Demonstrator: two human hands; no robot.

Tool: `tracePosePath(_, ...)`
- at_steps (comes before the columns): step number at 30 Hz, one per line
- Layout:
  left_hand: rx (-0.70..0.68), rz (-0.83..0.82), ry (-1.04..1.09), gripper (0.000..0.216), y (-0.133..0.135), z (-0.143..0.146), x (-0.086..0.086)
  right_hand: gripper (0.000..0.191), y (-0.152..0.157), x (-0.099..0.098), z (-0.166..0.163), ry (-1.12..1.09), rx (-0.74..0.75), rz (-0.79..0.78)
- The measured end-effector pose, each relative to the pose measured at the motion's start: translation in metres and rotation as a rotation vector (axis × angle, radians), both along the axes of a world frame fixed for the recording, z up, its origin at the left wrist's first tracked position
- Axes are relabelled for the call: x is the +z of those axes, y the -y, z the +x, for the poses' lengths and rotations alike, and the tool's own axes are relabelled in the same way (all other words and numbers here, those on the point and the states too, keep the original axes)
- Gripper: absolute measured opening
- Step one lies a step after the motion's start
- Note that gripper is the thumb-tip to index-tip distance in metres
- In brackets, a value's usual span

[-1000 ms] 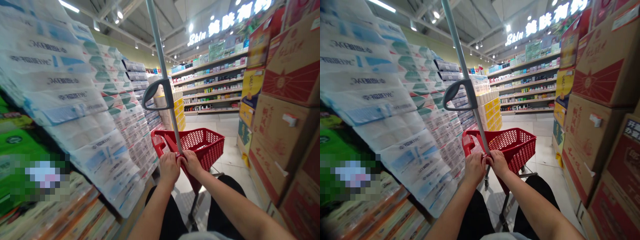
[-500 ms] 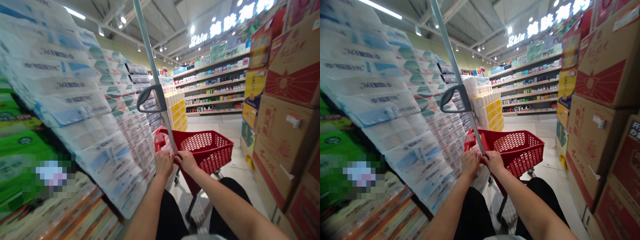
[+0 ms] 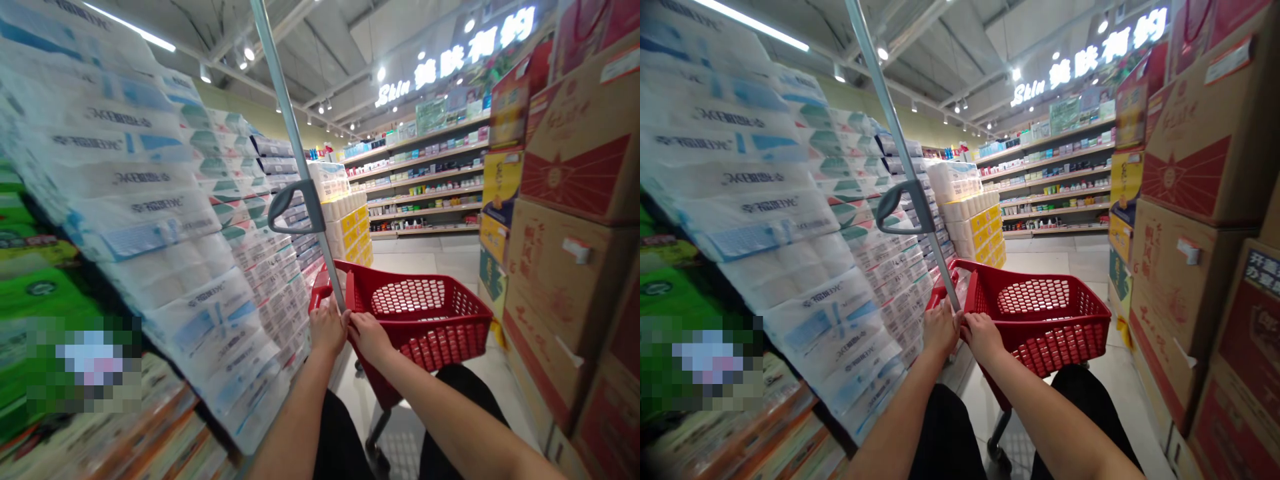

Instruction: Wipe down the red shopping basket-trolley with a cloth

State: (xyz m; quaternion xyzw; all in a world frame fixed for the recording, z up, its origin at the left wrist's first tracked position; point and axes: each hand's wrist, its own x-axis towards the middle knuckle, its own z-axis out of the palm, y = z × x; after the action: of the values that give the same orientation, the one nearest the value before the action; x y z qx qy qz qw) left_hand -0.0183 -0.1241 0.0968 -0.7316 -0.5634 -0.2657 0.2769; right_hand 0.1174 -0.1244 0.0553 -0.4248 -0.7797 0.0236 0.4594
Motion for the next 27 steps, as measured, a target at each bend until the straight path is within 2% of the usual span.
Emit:
tracePosePath(3, -0.035, 0.03, -0.027, 0.05, -0.002, -0.004, -0.003, 0.017, -0.002, -0.004, -0.003, -0.012, -0.004, 0.034)
tracePosePath(7, -0.145, 0.146, -0.018, 0.053, 0.003, -0.006, -0.02, 0.028, -0.002, -0.016, -0.004, -0.035, -0.032, 0.112)
tracePosePath(13, -0.106, 0.105, 0.116, 0.056, 0.008, -0.006, -0.023, 0.031, 0.001, -0.018, -0.002, -0.042, 0.026, 0.097)
tracePosePath(19, -0.104, 0.21, 0.117, 0.045, 0.012, -0.023, -0.036, 0.034, 0.0, -0.012, -0.013, -0.036, 0.056, 0.049)
tracePosePath(27, -0.163, 0.081, 0.125, 0.078, 0.024, -0.062, -0.035, 0.048, 0.004, -0.015, -0.017, 0.038, 0.078, 0.059)
